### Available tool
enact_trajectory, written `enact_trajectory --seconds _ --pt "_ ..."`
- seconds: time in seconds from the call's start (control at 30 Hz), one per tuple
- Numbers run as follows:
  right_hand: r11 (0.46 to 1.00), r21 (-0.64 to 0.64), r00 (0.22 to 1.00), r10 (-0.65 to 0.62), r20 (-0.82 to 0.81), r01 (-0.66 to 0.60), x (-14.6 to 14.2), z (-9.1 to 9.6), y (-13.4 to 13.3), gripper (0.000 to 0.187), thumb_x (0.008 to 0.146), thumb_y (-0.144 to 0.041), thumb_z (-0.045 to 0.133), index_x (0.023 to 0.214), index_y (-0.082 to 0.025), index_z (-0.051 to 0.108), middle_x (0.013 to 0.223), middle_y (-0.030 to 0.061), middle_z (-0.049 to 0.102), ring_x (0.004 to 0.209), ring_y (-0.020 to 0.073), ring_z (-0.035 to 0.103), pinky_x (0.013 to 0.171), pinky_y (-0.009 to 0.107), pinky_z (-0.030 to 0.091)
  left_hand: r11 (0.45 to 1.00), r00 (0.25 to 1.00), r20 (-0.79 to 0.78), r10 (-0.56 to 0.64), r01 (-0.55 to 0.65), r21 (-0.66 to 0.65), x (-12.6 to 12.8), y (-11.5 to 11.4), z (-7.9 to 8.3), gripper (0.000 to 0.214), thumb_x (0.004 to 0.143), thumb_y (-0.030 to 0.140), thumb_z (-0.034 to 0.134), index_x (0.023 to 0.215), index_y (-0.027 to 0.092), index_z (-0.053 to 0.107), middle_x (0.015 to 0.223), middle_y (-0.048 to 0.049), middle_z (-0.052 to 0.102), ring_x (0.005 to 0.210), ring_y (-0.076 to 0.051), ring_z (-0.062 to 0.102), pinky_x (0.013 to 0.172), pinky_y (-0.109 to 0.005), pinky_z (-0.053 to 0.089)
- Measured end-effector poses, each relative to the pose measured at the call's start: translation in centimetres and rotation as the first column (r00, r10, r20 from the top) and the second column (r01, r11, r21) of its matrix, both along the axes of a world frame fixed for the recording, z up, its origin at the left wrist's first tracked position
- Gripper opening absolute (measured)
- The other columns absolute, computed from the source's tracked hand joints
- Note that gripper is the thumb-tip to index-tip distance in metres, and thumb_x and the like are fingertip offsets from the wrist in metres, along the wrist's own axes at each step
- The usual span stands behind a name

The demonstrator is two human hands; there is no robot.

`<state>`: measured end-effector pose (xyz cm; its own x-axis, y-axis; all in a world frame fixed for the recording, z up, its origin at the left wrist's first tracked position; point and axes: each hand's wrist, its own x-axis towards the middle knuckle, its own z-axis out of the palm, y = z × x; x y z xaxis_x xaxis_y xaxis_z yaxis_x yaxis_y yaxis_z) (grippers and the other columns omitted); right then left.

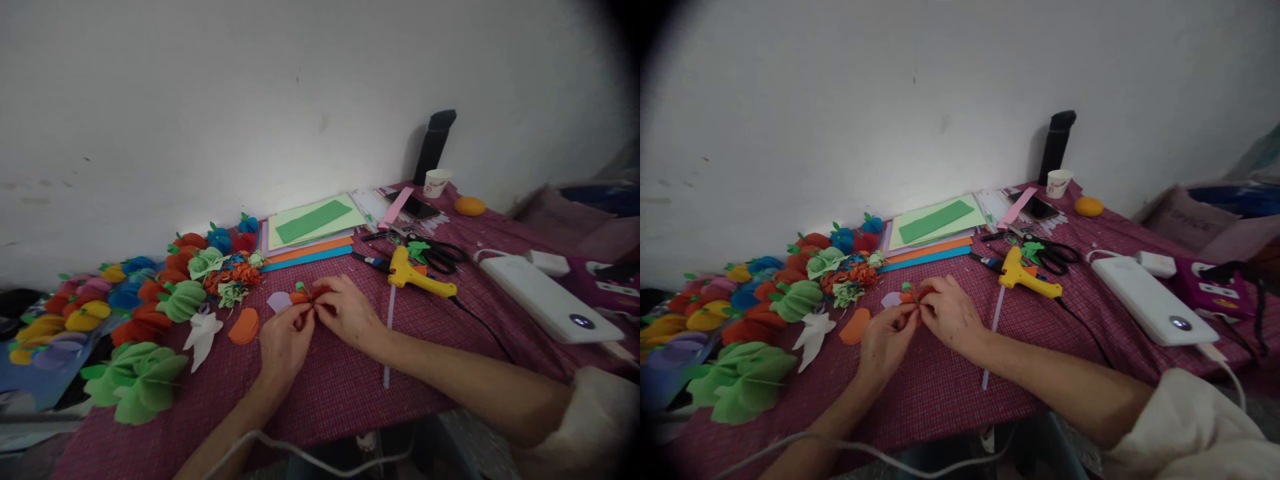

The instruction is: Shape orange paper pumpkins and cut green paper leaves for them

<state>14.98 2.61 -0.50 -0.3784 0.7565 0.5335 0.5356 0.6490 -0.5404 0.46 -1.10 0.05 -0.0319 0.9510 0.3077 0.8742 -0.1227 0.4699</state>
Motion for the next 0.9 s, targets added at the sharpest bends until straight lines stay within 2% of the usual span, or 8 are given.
enact_trajectory --seconds 0.17,0.3,0.4,0.53,0.77,0.9 --pt "0.998 -0.050 0.996 -0.032 -0.087 0.028 0.46 -0.36 0.79 0.013 0.075 -0.014 0.056 0.070 -0.020 0.066 0.098 0.0037 0.061 0.093 0.0165 0.052 0.083 0.035 0.038 0.998 0.999 -0.028 -0.046 0.047 0.052 0.29 -0.68 0.44 0.023 0.078 0.035 0.052 0.086 0.021 0.067 0.065 0.0002 0.061 0.059 -0.011 0.051 0.057 -0.021 0.036" --pt "0.997 -0.070 0.995 -0.042 -0.088 0.036 0.57 -0.23 1.05 0.014 0.075 -0.015 0.055 0.067 -0.020 0.066 0.098 0.0037 0.062 0.094 0.0171 0.053 0.085 0.037 0.037 0.993 0.997 -0.007 -0.082 0.082 0.081 0.12 -0.99 0.38 0.023 0.079 0.028 0.050 0.093 0.021 0.066 0.074 -0.0016 0.064 0.064 -0.012 0.054 0.062 -0.023 0.039" --pt "0.995 -0.093 0.997 -0.037 -0.071 0.030 0.48 -0.02 0.96 0.015 0.075 -0.016 0.055 0.066 -0.021 0.066 0.098 0.0037 0.062 0.095 0.0178 0.053 0.085 0.037 0.036 0.994 0.998 -0.005 -0.067 0.067 0.081 -0.05 -1.00 0.21 0.024 0.079 0.024 0.048 0.095 0.021 0.065 0.077 -0.0022 0.066 0.065 -0.012 0.055 0.062 -0.023 0.040" --pt "0.995 -0.097 0.997 -0.041 -0.065 0.035 0.33 0.02 0.82 0.014 0.075 -0.016 0.056 0.067 -0.021 0.067 0.099 0.0041 0.062 0.096 0.0185 0.053 0.086 0.039 0.036 0.998 0.999 -0.014 -0.044 0.045 0.053 -0.08 -0.90 0.27 0.027 0.080 0.029 0.047 0.101 0.023 0.064 0.079 -0.0022 0.066 0.065 -0.013 0.055 0.061 -0.024 0.039" --pt "0.998 -0.069 0.997 -0.008 -0.071 0.003 0.25 -0.25 0.62 0.014 0.076 -0.017 0.057 0.076 -0.023 0.070 0.103 0.0045 0.061 0.097 0.0188 0.052 0.086 0.038 0.037 0.997 0.998 -0.006 -0.066 0.066 -0.033 0.07 -0.89 0.95 0.028 0.078 0.033 0.051 0.103 0.025 0.062 0.067 0.0020 0.059 0.059 -0.011 0.050 0.055 -0.022 0.034" --pt "0.999 -0.040 0.998 0.010 -0.059 -0.012 0.23 -0.37 0.39 0.014 0.077 -0.018 0.057 0.078 -0.024 0.070 0.106 0.0043 0.061 0.097 0.0193 0.051 0.085 0.039 0.038 0.998 0.999 0.028 -0.045 0.046 -0.030 -0.03 -0.69 0.66 0.025 0.079 0.030 0.051 0.099 0.024 0.064 0.062 0.0035 0.055 0.056 -0.010 0.047 0.054 -0.021 0.032"
